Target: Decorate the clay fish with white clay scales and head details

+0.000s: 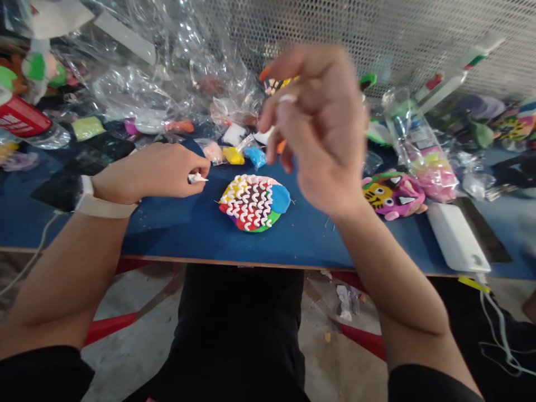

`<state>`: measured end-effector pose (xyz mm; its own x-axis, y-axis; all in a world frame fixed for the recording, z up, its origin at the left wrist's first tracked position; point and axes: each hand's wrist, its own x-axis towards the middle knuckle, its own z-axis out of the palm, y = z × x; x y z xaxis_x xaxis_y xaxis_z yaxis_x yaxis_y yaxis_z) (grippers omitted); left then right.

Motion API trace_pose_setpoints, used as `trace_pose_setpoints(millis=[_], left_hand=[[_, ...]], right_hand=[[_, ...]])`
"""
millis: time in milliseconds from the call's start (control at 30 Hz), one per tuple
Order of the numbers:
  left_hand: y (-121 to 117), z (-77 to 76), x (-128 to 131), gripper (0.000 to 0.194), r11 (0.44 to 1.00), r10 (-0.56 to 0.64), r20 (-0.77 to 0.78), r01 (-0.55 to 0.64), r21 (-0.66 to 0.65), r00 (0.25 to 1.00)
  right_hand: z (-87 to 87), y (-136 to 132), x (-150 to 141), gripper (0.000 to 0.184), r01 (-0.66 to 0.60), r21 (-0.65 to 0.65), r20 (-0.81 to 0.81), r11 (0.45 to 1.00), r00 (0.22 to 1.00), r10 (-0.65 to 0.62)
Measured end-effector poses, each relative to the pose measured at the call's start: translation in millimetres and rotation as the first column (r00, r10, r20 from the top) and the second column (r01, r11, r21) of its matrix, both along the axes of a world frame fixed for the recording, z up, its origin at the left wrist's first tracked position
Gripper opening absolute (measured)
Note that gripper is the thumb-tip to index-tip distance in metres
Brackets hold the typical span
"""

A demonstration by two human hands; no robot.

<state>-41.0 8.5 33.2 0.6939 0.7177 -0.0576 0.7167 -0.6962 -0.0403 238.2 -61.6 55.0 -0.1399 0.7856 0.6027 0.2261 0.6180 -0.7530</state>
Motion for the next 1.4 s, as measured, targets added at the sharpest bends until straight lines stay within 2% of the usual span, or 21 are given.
trace_pose_setpoints(millis=[67,133,233,333,467,667,767,933,1033,1133,1233,1400], left_hand=[[-0.9,1.1,2.2,0.010,0.998,-0.060,0.045,0.059,0.020,0.997],[-2.2,1.0,6.1,0.011,0.991,-0.134,0.132,0.129,0.049,0.982],[-5.6,-1.9,13.8,0.019,0.978,-0.206,0.319,0.183,0.099,0.925],[-9.8,-6.9,20.6,0.024,0.971,-0.239,0.488,0.191,0.147,0.839],[-13.3,-13.5,25.1,0.023,0.964,-0.254,0.586,0.148,0.223,0.770],[-13.6,-19.1,28.2,0.025,0.948,-0.302,0.610,0.161,0.275,0.733],[-15.9,-20.6,32.1,0.028,0.951,-0.305,0.633,0.189,0.246,0.711],[-21.1,-19.5,39.5,0.027,0.985,-0.169,0.704,0.149,0.090,0.690],[-17.6,-15.9,36.0,0.021,0.982,-0.184,0.725,0.153,0.110,0.664],[-10.7,-8.9,26.0,0.018,0.976,-0.209,0.696,0.097,0.197,0.686],[-7.5,-1.1,18.8,0.019,0.985,-0.152,0.687,0.050,0.167,0.710],[-14.2,0.3,25.1,0.024,0.988,-0.141,0.795,0.131,0.078,0.590]], right_hand=[[-10.8,16.5,-6.4,0.014,-0.133,0.005,0.008,0.991,0.991,0.133],[-25.8,30.0,-12.2,0.014,-0.185,-0.001,0.105,0.983,0.977,0.184],[-46.0,35.3,-15.9,0.007,-0.111,0.088,0.283,0.990,0.956,0.082],[-55.9,27.2,-13.9,0.006,-0.068,0.199,0.339,0.978,0.941,-0.004],[-60.2,18.7,-11.4,0.015,0.003,0.238,0.287,0.971,0.955,-0.073],[-69.2,19.7,-15.3,0.018,0.052,0.137,0.155,0.989,0.985,-0.073],[-71.0,19.4,-14.2,0.010,0.061,0.163,0.141,0.985,0.986,-0.084],[-68.5,16.2,-10.7,0.006,0.072,0.259,0.276,0.963,0.950,-0.146],[-66.3,16.6,-7.6,0.008,0.059,0.282,0.313,0.958,0.938,-0.150],[-65.5,22.4,0.0,0.012,0.166,0.296,0.203,0.941,0.951,-0.232],[-66.8,30.6,8.3,0.019,0.242,0.283,0.097,0.928,0.955,-0.279],[-68.1,29.7,3.6,0.014,0.130,0.321,0.169,0.938,0.967,-0.192]])
